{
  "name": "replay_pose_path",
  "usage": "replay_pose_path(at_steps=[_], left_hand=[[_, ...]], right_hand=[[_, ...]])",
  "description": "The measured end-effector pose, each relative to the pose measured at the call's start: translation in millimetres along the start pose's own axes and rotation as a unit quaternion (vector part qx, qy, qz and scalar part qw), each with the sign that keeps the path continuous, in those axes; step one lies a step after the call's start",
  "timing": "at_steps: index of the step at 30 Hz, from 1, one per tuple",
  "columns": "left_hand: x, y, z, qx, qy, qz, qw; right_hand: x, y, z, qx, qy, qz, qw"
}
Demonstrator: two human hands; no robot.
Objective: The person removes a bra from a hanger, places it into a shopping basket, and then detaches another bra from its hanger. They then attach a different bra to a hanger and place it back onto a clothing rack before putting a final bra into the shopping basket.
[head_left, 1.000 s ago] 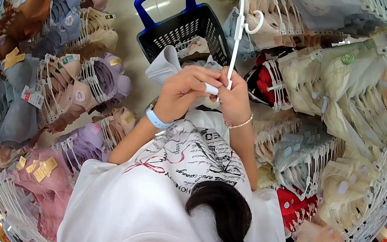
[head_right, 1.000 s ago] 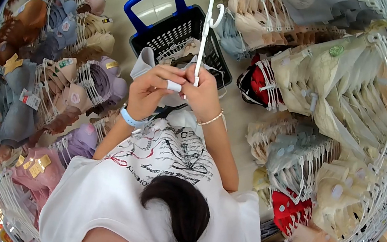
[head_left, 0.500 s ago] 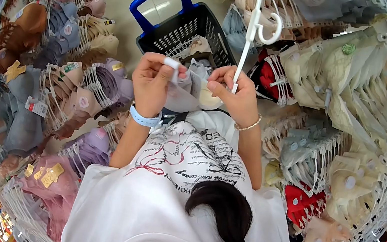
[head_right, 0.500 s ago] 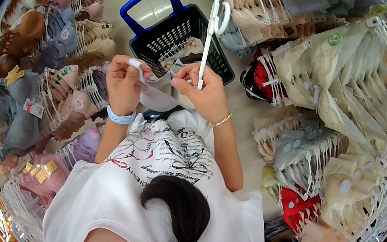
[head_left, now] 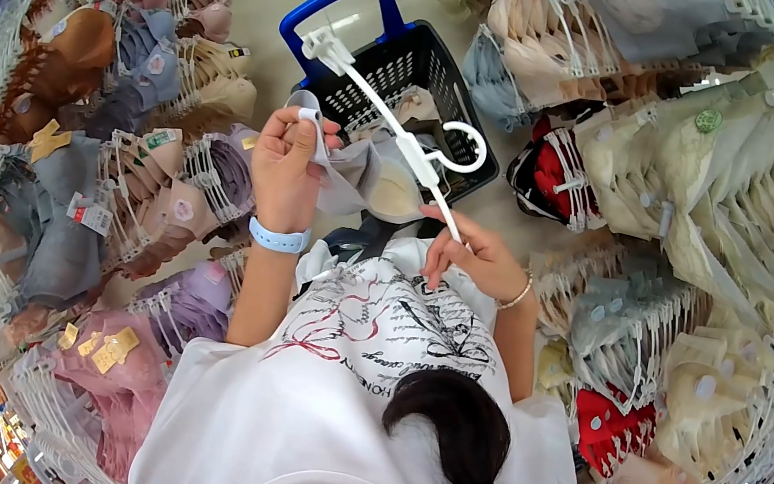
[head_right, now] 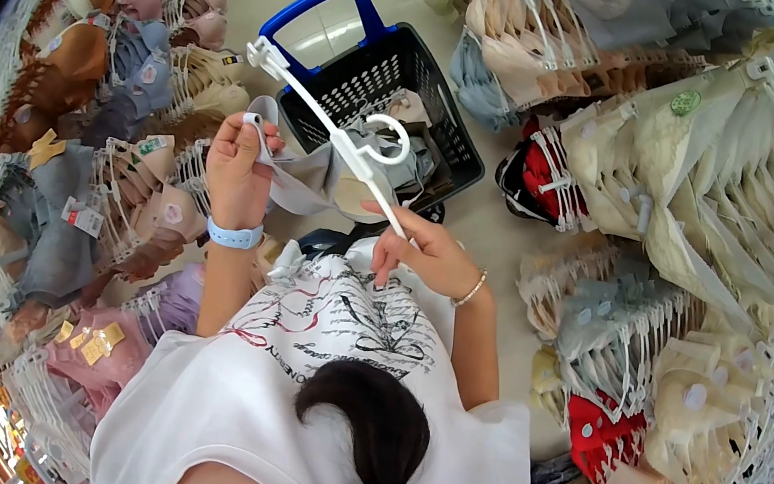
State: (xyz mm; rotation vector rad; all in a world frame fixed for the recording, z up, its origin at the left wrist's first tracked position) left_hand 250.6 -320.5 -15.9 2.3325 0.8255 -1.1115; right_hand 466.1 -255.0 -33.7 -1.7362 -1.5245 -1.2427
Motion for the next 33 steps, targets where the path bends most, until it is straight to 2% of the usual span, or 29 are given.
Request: replay_pose_path(at_steps=[2, 5, 6, 8, 12, 13, 15, 16, 17, 18, 20, 22, 24, 25, 27, 28, 30, 33], left_hand=[[-3.7, 2.3, -4.6, -0.014, -0.049, 0.013, 0.999], [-3.5, 2.0, -12.8, 0.057, -0.026, 0.029, 0.998], [-5.0, 0.3, -11.8, 0.053, -0.026, 0.025, 0.998], [-1.4, -0.6, -13.3, 0.124, 0.015, 0.116, 0.985], [8.0, 4.9, -11.3, 0.096, 0.012, 0.163, 0.982], [10.5, 7.2, -13.2, 0.094, 0.012, 0.16, 0.982], [11.5, 11.9, -22.9, 0.078, -0.016, 0.145, 0.986], [12.5, 14.5, -27.0, 0.065, -0.047, 0.132, 0.988], [14.4, 16.7, -29.7, 0.06, -0.068, 0.108, 0.99], [17.7, 18.4, -31.6, 0.057, -0.065, 0.107, 0.99], [22.6, 21.8, -37.5, 0.086, -0.109, 0.082, 0.987], [22.1, 25.8, -45.6, 0.095, -0.106, 0.078, 0.987], [16.6, 29.5, -51.0, 0.093, -0.203, 0.039, 0.974], [20.1, 31.0, -45.4, 0.06, -0.223, 0.044, 0.972], [22.6, 29.0, -36.4, 0.07, -0.249, 0.034, 0.965], [23.2, 28.8, -33.6, 0.082, -0.279, 0.028, 0.956], [24.2, 31.2, -33.4, 0.064, -0.254, 0.002, 0.965], [23.6, 32.6, -36.0, 0.053, -0.234, -0.023, 0.97]], right_hand=[[-6.2, 0.1, -0.2, -0.006, 0.009, -0.003, 1.0], [-11.1, 2.4, 3.8, -0.013, 0.008, -0.028, 1.0], [-11.4, 2.2, 5.9, -0.007, 0.01, -0.028, 1.0], [-14.4, 3.2, 10.3, 0.018, 0.036, -0.066, 0.997], [-25.7, 11.8, 34.7, 0.054, 0.026, -0.11, 0.992], [-24.4, 12.9, 44.5, 0.0, 0.212, -0.034, 0.977], [-20.3, 20.0, 60.9, -0.132, 0.263, 0.034, 0.955], [3.9, 21.4, 63.8, -0.241, 0.327, 0.074, 0.911], [20.6, 21.6, 68.3, -0.332, 0.362, 0.151, 0.858], [38.0, 15.5, 62.3, -0.416, 0.352, 0.201, 0.814], [75.7, -6.7, 25.8, -0.366, 0.413, 0.235, 0.8], [91.6, -38.1, -9.1, -0.262, 0.535, 0.291, 0.749], [88.8, -63.0, -27.5, -0.193, 0.537, 0.294, 0.767], [86.6, -67.0, -29.9, -0.191, 0.54, 0.296, 0.764], [72.1, -75.3, -29.0, -0.131, 0.463, 0.255, 0.839], [68.2, -78.0, -28.9, -0.124, 0.464, 0.255, 0.839], [66.6, -78.6, -31.7, -0.114, 0.434, 0.337, 0.828], [65.6, -81.1, -38.3, -0.141, 0.461, 0.356, 0.8]])
Point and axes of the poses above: each hand's wrist, its own y-axis away from the middle knuckle, its own z-axis out of the back of the hand, x = y × z, the point moved 3 cm from there along -y, towards the middle knuckle, and after that the axes turned 4 degrees about y, right-handed, at the moved point
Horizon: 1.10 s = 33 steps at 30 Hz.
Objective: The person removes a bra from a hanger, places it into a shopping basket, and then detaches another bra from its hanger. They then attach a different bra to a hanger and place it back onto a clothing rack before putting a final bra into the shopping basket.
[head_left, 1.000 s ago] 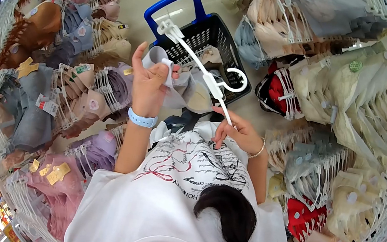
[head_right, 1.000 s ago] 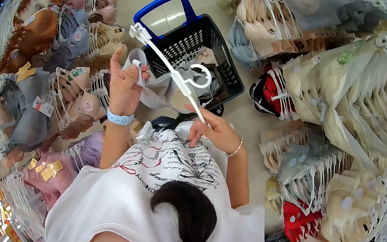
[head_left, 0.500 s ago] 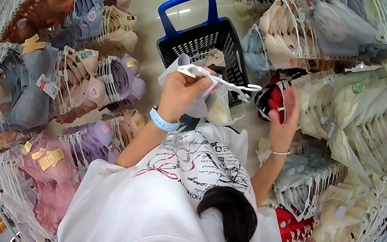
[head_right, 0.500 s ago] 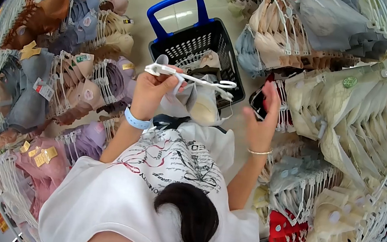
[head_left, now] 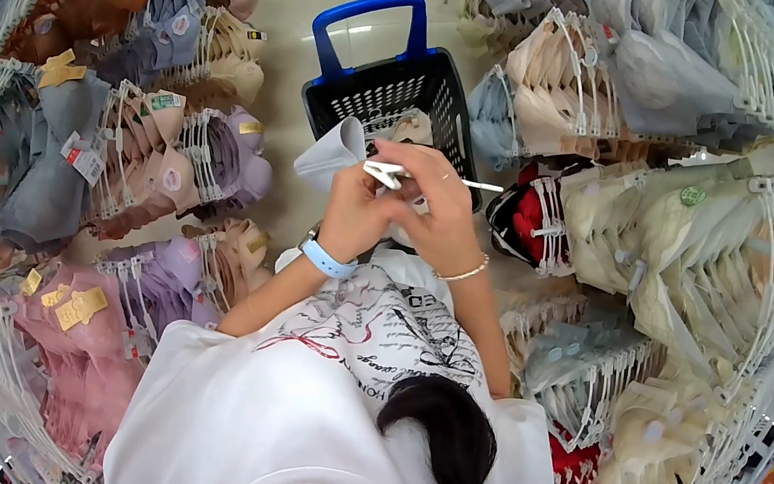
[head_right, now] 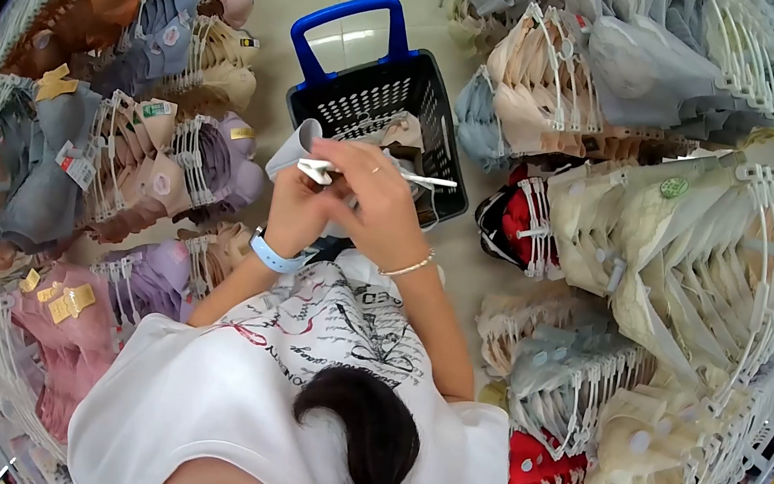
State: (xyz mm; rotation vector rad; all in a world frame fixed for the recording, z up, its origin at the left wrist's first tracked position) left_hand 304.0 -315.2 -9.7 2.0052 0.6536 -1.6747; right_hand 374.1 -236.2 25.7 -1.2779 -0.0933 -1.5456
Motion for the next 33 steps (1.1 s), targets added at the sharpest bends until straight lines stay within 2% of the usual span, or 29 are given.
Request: replay_pose_path(at_steps=[3, 5, 7, 8, 9, 11, 13, 15, 23, 26, 28, 33], left_hand=[[-0.6, -2.4, -2.6, 0.003, 0.014, 0.008, 1.0], [-0.6, 0.1, -2.1, 0.007, 0.054, 0.032, 0.998], [-11.3, 0.7, 2.1, 0.0, 0.076, 0.023, 0.997], [-14.3, 1.5, 4.7, -0.015, 0.072, 0.029, 0.997], [-15.1, 2.5, 7.2, -0.029, 0.069, 0.034, 0.997], [-15.4, 3.5, 10.1, -0.018, 0.065, 0.015, 0.998], [-21.3, 5.7, 9.1, 0.022, -0.012, -0.055, 0.998], [-27.6, 7.8, 5.5, 0.032, -0.014, -0.076, 0.996], [-28.8, 12.2, 5.1, 0.062, -0.033, -0.125, 0.99], [-30.2, 15.3, 2.7, 0.063, -0.09, -0.123, 0.986], [-37.5, 14.9, -3.5, 0.053, 0.03, -0.166, 0.984], [-37.0, 15.7, 0.0, 0.067, 0.018, -0.162, 0.984]], right_hand=[[-1.3, -1.4, 7.1, -0.009, 0.009, 0.021, 1.0], [-2.2, 2.4, 30.1, -0.125, -0.058, -0.085, 0.987], [3.3, 0.6, 54.5, -0.157, 0.014, -0.074, 0.985], [11.2, -5.7, 60.7, -0.122, 0.098, -0.028, 0.987], [13.0, -5.3, 63.6, -0.122, 0.101, -0.03, 0.987], [18.2, -3.9, 59.6, -0.009, 0.142, 0.011, 0.99], [22.2, -1.7, 56.0, 0.01, 0.128, 0.03, 0.991], [25.0, -0.4, 53.4, 0.03, 0.124, 0.039, 0.991], [25.4, 3.6, 52.1, 0.035, 0.131, 0.028, 0.99], [28.4, 4.3, 53.3, 0.032, 0.144, 0.033, 0.989], [30.2, 4.9, 54.6, 0.025, 0.146, 0.038, 0.988], [30.8, 8.4, 54.7, 0.029, 0.136, 0.029, 0.99]])
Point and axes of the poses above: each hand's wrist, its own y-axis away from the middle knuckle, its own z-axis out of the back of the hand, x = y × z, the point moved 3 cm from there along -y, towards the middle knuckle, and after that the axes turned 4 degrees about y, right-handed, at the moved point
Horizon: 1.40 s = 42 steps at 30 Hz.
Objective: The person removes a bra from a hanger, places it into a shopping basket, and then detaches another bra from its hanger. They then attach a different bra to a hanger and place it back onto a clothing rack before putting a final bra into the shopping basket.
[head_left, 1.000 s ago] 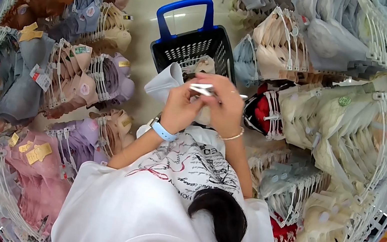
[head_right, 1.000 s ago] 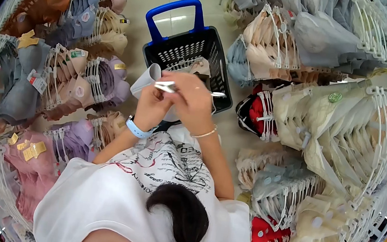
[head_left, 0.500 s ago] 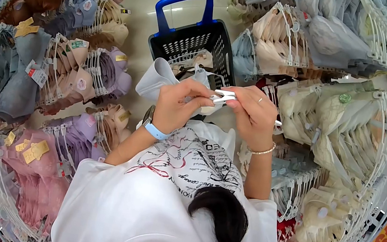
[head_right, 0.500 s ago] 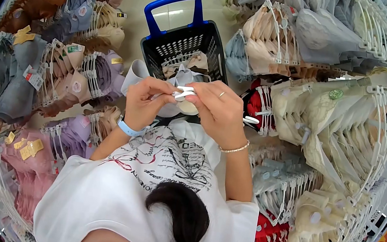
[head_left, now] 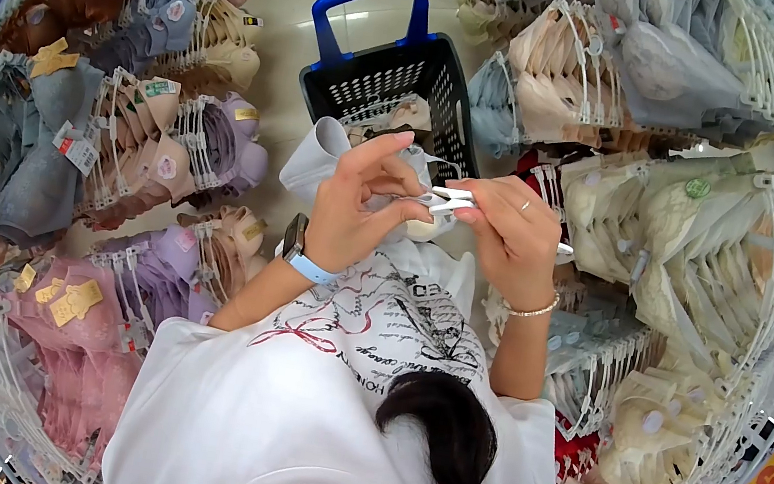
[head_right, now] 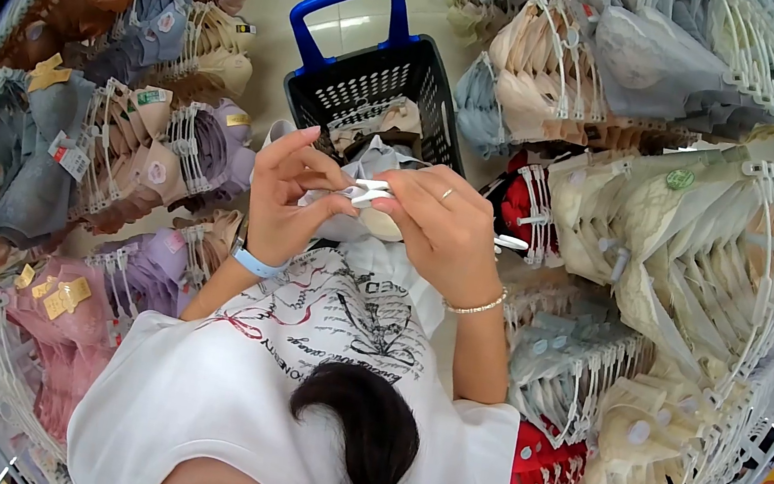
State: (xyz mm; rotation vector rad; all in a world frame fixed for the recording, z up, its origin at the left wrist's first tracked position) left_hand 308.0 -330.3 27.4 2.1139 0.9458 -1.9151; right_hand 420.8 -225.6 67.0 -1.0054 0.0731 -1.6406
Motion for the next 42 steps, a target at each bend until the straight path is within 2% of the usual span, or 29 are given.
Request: replay_pose_path(at_steps=[5, 11, 13, 16, 17, 19, 20, 22, 24, 26, 27, 28, 29, 30, 31, 33, 34, 35, 37, 38, 39, 40, 41, 42], left_hand=[[2.4, 1.0, 0.4, 0.028, -0.028, 0.004, 0.999], [3.6, 0.8, 2.8, 0.053, -0.037, 0.016, 0.998], [1.2, 0.4, 2.3, 0.114, -0.086, 0.003, 0.99], [1.0, 0.2, 2.6, 0.129, -0.087, 0.038, 0.987], [1.2, 0.0, 1.6, 0.132, -0.087, 0.035, 0.987], [3.7, -4.6, -0.3, 0.07, -0.056, 0.02, 0.996], [4.8, -9.2, -2.2, 0.076, -0.051, 0.011, 0.996], [6.5, -14.4, -7.7, 0.147, -0.194, -0.026, 0.97], [9.9, -11.7, -10.0, 0.126, -0.225, -0.003, 0.966], [17.9, -11.4, -2.7, 0.092, -0.173, 0.118, 0.974], [24.8, -11.5, 0.2, 0.058, -0.166, 0.089, 0.98], [25.3, -11.5, 2.7, 0.059, -0.168, 0.089, 0.98], [26.1, -11.2, 7.6, 0.04, -0.121, 0.12, 0.985], [27.8, -10.9, 11.6, 0.02, -0.074, 0.152, 0.985], [28.3, -10.5, 13.5, 0.003, -0.029, 0.134, 0.991], [24.0, -13.7, 19.1, 0.0, -0.009, 0.118, 0.993], [19.8, -15.5, 22.2, -0.002, 0.013, 0.099, 0.995], [15.7, -15.6, 24.0, -0.004, 0.028, 0.096, 0.995], [9.3, -14.6, 29.2, -0.007, 0.046, 0.098, 0.994], [6.7, -14.0, 33.7, -0.01, 0.066, 0.101, 0.993], [6.2, -13.7, 40.1, -0.004, 0.054, 0.09, 0.994], [4.7, -13.5, 45.9, -0.003, 0.049, 0.09, 0.995], [2.6, -12.9, 51.8, -0.019, 0.038, 0.084, 0.996], [0.1, -12.3, 57.1, -0.038, 0.026, 0.077, 0.996]], right_hand=[[-0.4, 3.5, 1.4, -0.007, 0.0, -0.012, 1.0], [-2.2, 6.2, 1.5, 0.027, 0.001, -0.027, 0.999], [-4.8, 8.2, 0.6, 0.03, -0.008, -0.033, 0.999], [-9.1, 12.6, 0.1, 0.055, -0.032, -0.052, 0.997], [-8.1, 12.8, -0.7, 0.052, -0.03, -0.051, 0.997], [-8.3, 10.7, -2.9, 0.053, -0.025, -0.074, 0.996], [-10.1, 8.4, -4.2, 0.047, -0.014, -0.072, 0.996], [-11.2, 6.7, -8.0, -0.005, 0.031, -0.033, 0.999], [-11.0, 5.5, -13.1, 0.02, 0.076, -0.037, 0.996], [-2.1, 4.8, -14.0, -0.057, 0.175, -0.013, 0.983], [-2.5, 17.8, -15.0, -0.119, 0.128, -0.038, 0.984], [-0.1, 41.6, -17.3, -0.134, 0.114, -0.018, 0.984], [0.2, 70.5, -18.3, -0.149, 0.1, 0.0, 0.984], [-1.0, 95.2, -24.0, -0.11, 0.098, 0.032, 0.988], [-6.6, 120.5, -32.0, -0.07, 0.096, 0.064, 0.991], [-50.6, 178.8, -62.4, 0.006, 0.145, -0.12, 0.982], [-75.8, 194.5, -68.1, -0.061, 0.023, -0.349, 0.935], [-102.8, 210.0, -78.0, -0.123, -0.101, -0.55, 0.82], [-172.9, 234.2, -92.1, -0.206, -0.133, -0.494, 0.834], [-204.9, 230.6, -101.8, -0.181, -0.101, -0.483, 0.851], [-238.2, 227.9, -123.0, -0.16, -0.17, -0.468, 0.852], [-234.2, 195.2, -130.3, -0.105, -0.246, -0.553, 0.789], [-256.4, 191.7, -162.1, -0.041, -0.31, -0.638, 0.704], [-283.6, 195.3, -203.2, 0.083, -0.447, -0.617, 0.643]])
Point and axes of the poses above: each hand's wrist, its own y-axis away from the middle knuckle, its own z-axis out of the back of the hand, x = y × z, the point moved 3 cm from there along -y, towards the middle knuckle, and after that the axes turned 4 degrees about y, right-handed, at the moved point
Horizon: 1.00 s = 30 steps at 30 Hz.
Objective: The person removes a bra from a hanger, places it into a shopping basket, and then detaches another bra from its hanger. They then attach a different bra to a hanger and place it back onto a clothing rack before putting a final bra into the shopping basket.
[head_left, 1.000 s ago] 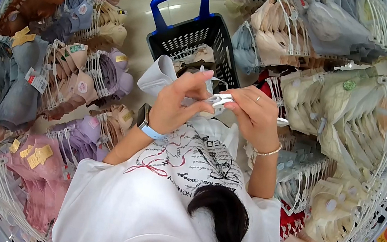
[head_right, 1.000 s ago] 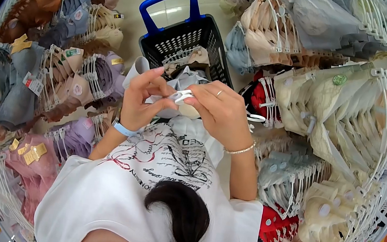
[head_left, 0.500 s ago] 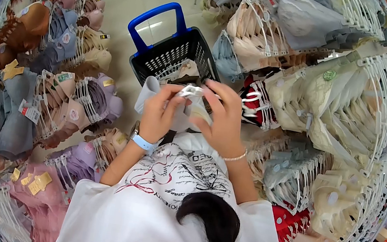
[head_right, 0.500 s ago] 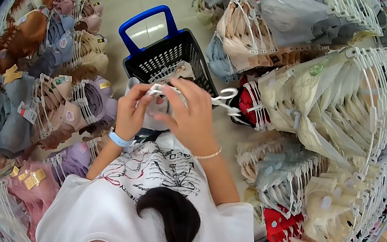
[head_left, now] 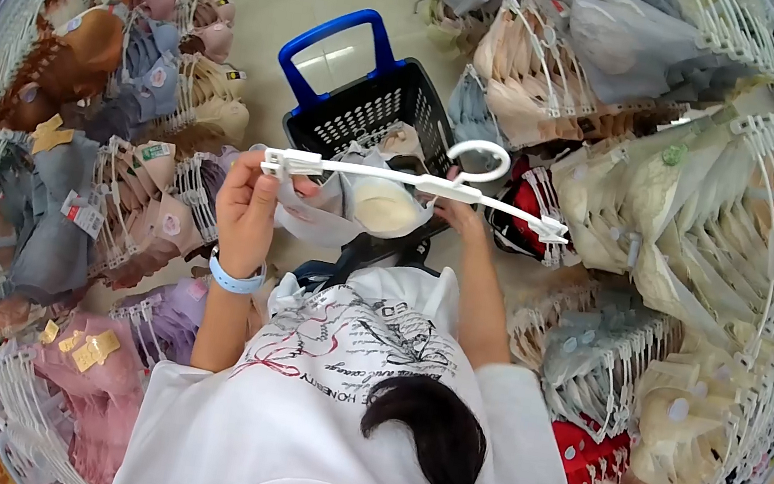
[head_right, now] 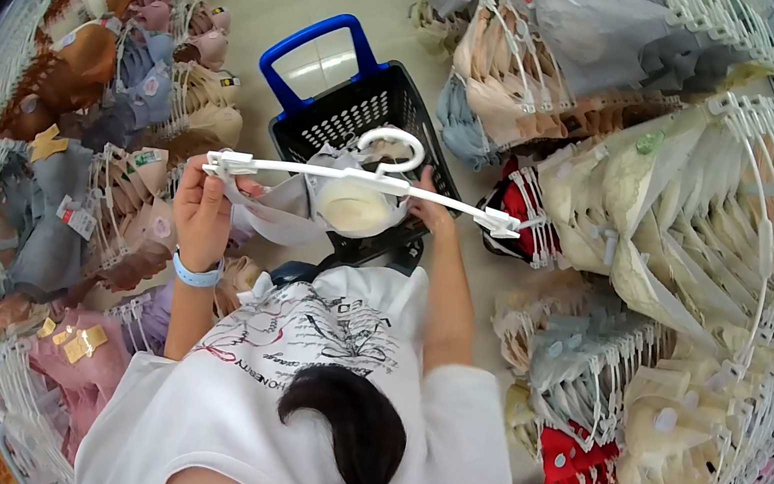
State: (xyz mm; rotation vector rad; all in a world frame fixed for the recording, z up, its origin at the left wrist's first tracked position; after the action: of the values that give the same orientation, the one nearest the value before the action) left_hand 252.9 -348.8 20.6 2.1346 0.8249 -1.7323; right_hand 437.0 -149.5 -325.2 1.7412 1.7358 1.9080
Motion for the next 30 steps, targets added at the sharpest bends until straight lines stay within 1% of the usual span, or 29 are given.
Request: replay_pose_path(at_steps=[1, 2, 3, 4, 5, 6, 8, 9, 10, 12, 13, 14, 16, 17, 18, 20, 21, 22, 24, 25, 28, 29, 30], left_hand=[[-4.1, -0.4, 4.3, -0.005, 0.013, -0.016, 1.0], [-7.7, 1.4, 12.5, -0.013, 0.007, -0.025, 1.0], [-8.5, 5.3, 23.8, -0.039, 0.024, -0.023, 0.999], [-8.7, 9.4, 34.1, -0.066, 0.044, -0.019, 0.997], [-10.5, 11.8, 42.6, -0.102, 0.033, -0.041, 0.993], [-11.1, 15.0, 49.8, -0.115, 0.033, -0.045, 0.992], [-13.3, 24.8, 70.1, -0.183, 0.017, -0.048, 0.982], [-8.2, 30.9, 86.0, -0.215, 0.02, -0.057, 0.975], [-8.5, 33.4, 92.6, -0.224, 0.023, -0.061, 0.972], [-7.5, 41.5, 104.1, -0.288, 0.076, -0.089, 0.95], [-5.6, 43.1, 108.0, -0.289, 0.082, -0.09, 0.95], [-4.4, 41.7, 107.5, -0.292, 0.084, -0.091, 0.948], [-2.0, 37.6, 104.2, -0.28, 0.107, -0.108, 0.948], [6.1, 35.6, 109.2, -0.267, 0.136, -0.109, 0.948], [9.5, 32.3, 110.1, -0.267, 0.138, -0.11, 0.947], [14.7, 25.2, 107.1, -0.263, 0.169, -0.111, 0.943], [15.8, 22.3, 103.1, -0.263, 0.186, -0.113, 0.94], [18.2, 19.3, 100.7, -0.262, 0.189, -0.112, 0.94], [23.4, 13.2, 93.8, -0.198, 0.18, -0.109, 0.957], [26.3, 13.6, 91.2, -0.203, 0.168, -0.095, 0.96], [36.5, 14.6, 94.8, -0.187, 0.13, -0.096, 0.969], [36.3, 15.8, 95.2, -0.188, 0.13, -0.094, 0.969], [35.8, 17.9, 95.2, -0.199, 0.133, -0.079, 0.968]], right_hand=[[18.0, -0.5, -26.5, 0.145, -0.079, 0.016, 0.986], [37.0, 2.6, -53.3, 0.288, -0.152, 0.008, 0.945], [61.2, 12.6, -75.2, 0.21, -0.124, 0.078, 0.967], [82.7, 24.3, -90.1, 0.129, -0.096, 0.145, 0.976], [100.2, 28.8, -94.1, 0.165, -0.155, 0.186, 0.956], [111.9, 29.0, -99.5, 0.168, -0.157, 0.244, 0.942], [150.0, 82.7, -106.1, 0.123, -0.043, 0.373, 0.919], [160.7, 101.3, -103.8, 0.174, -0.183, 0.41, 0.876], [170.3, 115.0, -97.7, 0.221, -0.317, 0.436, 0.813], [179.6, 125.8, -88.5, 0.211, -0.373, 0.398, 0.811], [188.6, 136.0, -92.0, 0.224, -0.312, 0.425, 0.819], [197.7, 145.8, -93.8, 0.226, -0.309, 0.424, 0.821], [207.6, 164.2, -102.5, 0.229, -0.125, 0.416, 0.871], [208.8, 162.5, -101.7, 0.243, -0.145, 0.413, 0.866], [211.9, 165.9, -106.4, 0.242, -0.143, 0.413, 0.866], [223.3, 177.6, -119.8, 0.179, -0.126, 0.435, 0.873], [225.9, 176.0, -123.1, 0.141, -0.106, 0.389, 0.904], [226.0, 177.8, -126.0, 0.139, -0.104, 0.389, 0.905], [224.0, 182.3, -134.4, 0.149, -0.061, 0.392, 0.906], [227.0, 191.3, -141.2, 0.176, -0.057, 0.41, 0.893], [225.5, 204.4, -148.9, 0.182, -0.024, 0.431, 0.884], [226.7, 211.8, -153.8, 0.175, -0.016, 0.465, 0.868], [224.8, 216.8, -155.6, 0.173, -0.017, 0.463, 0.869]])
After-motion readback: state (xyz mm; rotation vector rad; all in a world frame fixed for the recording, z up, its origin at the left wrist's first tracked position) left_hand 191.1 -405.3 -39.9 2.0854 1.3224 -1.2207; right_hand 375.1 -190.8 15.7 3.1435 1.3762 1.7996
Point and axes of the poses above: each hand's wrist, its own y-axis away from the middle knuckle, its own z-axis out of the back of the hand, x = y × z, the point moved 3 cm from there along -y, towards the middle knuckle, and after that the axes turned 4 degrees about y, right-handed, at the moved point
